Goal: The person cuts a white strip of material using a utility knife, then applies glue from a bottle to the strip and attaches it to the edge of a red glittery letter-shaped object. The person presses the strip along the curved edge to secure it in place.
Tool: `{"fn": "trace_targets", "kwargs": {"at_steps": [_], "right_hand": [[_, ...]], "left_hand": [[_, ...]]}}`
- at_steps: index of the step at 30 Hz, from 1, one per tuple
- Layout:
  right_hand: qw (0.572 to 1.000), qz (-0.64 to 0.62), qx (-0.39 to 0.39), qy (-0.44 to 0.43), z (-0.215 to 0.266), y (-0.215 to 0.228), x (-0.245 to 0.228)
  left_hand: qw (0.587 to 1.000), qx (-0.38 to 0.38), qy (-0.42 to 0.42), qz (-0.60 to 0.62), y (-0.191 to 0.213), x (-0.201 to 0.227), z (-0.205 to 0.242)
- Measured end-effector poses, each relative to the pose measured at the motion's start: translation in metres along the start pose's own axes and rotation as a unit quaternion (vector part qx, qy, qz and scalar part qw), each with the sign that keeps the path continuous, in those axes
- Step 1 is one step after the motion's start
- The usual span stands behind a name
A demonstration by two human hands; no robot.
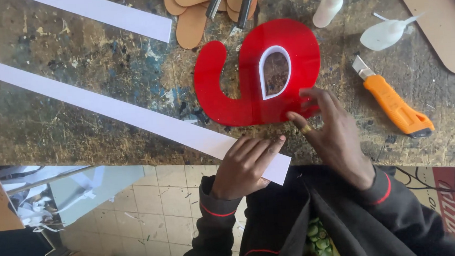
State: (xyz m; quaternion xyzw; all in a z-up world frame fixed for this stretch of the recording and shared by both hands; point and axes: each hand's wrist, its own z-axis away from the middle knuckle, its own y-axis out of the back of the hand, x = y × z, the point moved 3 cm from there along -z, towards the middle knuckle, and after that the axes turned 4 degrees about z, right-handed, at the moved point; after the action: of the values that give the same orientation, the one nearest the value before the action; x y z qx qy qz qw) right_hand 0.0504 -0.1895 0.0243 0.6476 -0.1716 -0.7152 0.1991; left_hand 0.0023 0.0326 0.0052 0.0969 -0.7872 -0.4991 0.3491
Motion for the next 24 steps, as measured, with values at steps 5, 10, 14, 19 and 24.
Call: {"fn": "trace_targets", "kwargs": {"at_steps": [5,10,14,19,24], "right_hand": [[0.978,0.169,0.091,0.087,-0.049,-0.041,-0.024],[0.976,0.18,0.046,0.112,-0.049,-0.042,-0.014],[0.94,0.16,-0.251,0.169,-0.041,-0.028,-0.01],[0.928,0.13,-0.253,0.242,-0.036,-0.013,-0.018],[0.936,0.137,-0.074,0.317,-0.026,-0.011,-0.014]], "left_hand": [[0.999,0.041,-0.008,0.017,0.019,0.015,0.004],[0.998,0.06,-0.014,0.019,0.08,0.03,-0.003],[0.997,0.076,-0.006,0.013,0.075,0.019,0.021],[0.998,0.063,0.02,0.009,0.077,0.0,0.018],[0.996,0.041,0.073,0.023,0.057,-0.024,0.02]]}}
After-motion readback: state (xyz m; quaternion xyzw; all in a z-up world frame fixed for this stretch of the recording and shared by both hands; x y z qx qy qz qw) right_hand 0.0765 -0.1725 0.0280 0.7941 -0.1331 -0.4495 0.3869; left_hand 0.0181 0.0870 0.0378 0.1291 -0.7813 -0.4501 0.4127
